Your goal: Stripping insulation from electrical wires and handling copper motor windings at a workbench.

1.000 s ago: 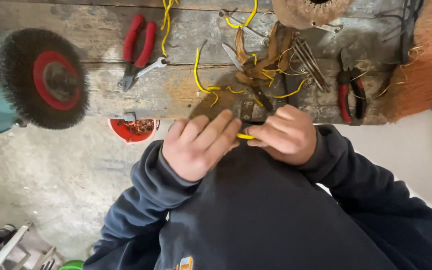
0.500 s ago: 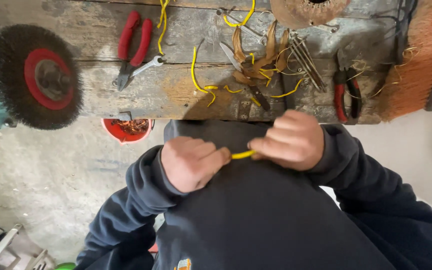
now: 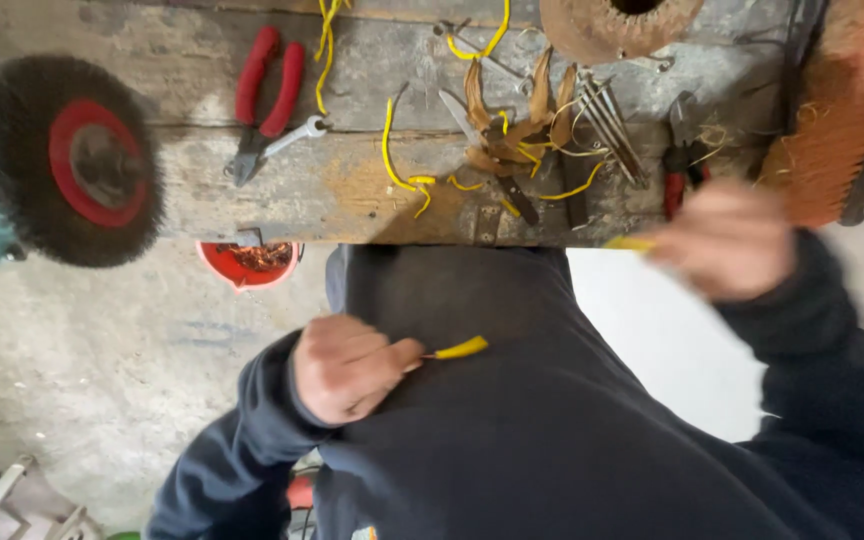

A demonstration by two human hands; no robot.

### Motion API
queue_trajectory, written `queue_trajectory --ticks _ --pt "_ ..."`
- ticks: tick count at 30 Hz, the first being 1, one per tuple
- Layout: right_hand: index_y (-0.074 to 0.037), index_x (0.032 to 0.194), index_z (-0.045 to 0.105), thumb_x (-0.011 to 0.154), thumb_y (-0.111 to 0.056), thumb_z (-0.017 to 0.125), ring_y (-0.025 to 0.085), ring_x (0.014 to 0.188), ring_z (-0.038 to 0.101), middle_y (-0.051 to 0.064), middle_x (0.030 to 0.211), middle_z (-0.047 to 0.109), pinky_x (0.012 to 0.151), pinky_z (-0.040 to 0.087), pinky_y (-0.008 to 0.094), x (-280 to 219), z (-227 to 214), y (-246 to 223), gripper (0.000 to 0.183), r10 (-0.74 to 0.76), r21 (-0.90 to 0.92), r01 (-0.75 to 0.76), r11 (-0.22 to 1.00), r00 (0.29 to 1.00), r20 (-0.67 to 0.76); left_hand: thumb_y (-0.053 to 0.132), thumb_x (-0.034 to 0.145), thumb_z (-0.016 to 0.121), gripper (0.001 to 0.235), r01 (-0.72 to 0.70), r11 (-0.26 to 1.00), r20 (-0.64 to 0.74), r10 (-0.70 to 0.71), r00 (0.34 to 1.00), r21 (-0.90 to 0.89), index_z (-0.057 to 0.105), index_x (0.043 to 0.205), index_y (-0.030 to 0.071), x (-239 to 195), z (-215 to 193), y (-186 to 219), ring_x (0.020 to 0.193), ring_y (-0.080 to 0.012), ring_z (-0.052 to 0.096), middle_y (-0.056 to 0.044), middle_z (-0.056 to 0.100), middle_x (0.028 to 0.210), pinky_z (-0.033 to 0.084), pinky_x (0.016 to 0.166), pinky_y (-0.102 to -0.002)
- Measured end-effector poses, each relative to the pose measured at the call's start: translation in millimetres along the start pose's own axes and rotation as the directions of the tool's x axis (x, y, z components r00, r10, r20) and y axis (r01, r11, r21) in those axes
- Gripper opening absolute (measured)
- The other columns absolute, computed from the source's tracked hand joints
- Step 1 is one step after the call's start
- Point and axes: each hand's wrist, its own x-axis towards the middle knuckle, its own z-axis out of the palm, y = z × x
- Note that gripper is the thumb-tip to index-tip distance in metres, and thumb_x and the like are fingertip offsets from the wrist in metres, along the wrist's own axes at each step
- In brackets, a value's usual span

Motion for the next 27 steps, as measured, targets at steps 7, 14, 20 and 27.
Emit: queue_trajectory --ticks 7,14,20,27 --pt "-0.006 0.111 0.08 0.085 -0.011 0.08 0.016 0.055 0.05 0.004 0.065 0.063 0.054 0.04 0.035 73 -2 -20 0.027 0.305 -0.283 -0.277 0.918 0.95 0.061 0.005 0.083 0.074 0.019 0.137 0.99 -0.044 -0.136 0.99 0.028 0.072 0.102 0.004 11 5 3 0.051 -0.022 0.052 -0.003 0.047 0.061 0.038 0.048 -0.039" --pt "-0.005 0.105 0.073 0.082 -0.009 0.072 0.028 0.095 0.07 0.01 0.105 0.074 0.087 0.051 0.042 166 -2 -85 0.024 0.193 -0.084 -0.218 0.972 0.952 -0.239 0.011 0.084 0.075 0.019 0.142 0.963 -0.06 -0.132 0.989 0.228 0.072 0.102 0.007 20 9 8 0.053 -0.0208 0.053 -0.002 0.046 0.063 0.039 0.048 -0.038" --pt "-0.013 0.106 0.077 0.085 -0.032 0.083 0.019 0.086 0.064 -0.002 0.092 0.07 0.084 0.049 0.039 192 29 -94 0.029 -0.062 -0.047 0.057 0.997 0.991 -0.122 0.011 0.081 0.074 0.024 0.109 0.961 -0.044 -0.101 0.994 0.256 0.073 0.105 0.006 16 12 8 0.055 -0.0192 0.054 -0.001 0.05 0.066 0.04 0.048 -0.037" --pt "-0.013 0.094 0.078 0.084 -0.029 0.086 0.02 0.081 0.061 -0.001 0.083 0.069 0.072 0.044 0.037 159 14 -60 0.021 0.001 -0.19 -0.013 0.982 0.998 -0.063 0.011 0.085 0.077 0.016 0.192 0.952 -0.127 -0.166 0.978 0.236 0.073 0.099 0.006 -1 7 12 0.049 -0.0196 0.05 -0.002 0.044 0.059 0.038 0.045 -0.038"
